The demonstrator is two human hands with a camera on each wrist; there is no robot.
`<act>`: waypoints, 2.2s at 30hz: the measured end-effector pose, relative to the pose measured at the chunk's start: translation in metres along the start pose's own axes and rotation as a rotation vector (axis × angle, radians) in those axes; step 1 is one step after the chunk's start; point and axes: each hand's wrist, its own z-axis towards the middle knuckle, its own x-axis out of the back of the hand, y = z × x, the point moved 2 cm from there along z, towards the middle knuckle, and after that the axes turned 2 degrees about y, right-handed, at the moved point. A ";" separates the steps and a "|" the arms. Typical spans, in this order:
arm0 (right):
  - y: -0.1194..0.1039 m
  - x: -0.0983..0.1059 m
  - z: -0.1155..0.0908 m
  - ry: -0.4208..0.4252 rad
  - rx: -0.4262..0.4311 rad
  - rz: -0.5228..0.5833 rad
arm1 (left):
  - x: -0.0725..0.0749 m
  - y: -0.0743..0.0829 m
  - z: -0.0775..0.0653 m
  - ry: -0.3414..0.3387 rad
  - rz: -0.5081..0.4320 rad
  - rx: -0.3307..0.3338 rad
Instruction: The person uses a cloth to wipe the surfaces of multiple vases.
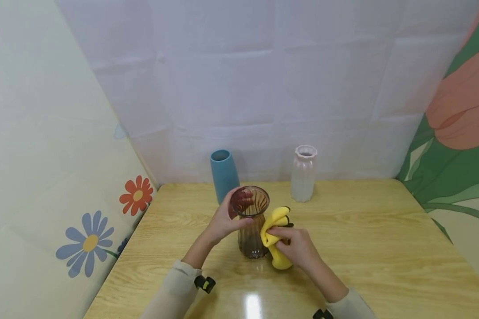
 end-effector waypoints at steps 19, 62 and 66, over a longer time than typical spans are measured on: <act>0.007 -0.001 -0.001 -0.148 0.028 -0.164 | 0.003 -0.003 0.005 -0.062 -0.058 -0.042; -0.010 0.045 0.020 0.460 -0.092 0.538 | -0.032 0.012 -0.014 0.413 0.159 0.058; -0.011 0.037 0.021 0.458 -0.054 0.544 | -0.029 0.012 -0.014 0.381 0.170 0.041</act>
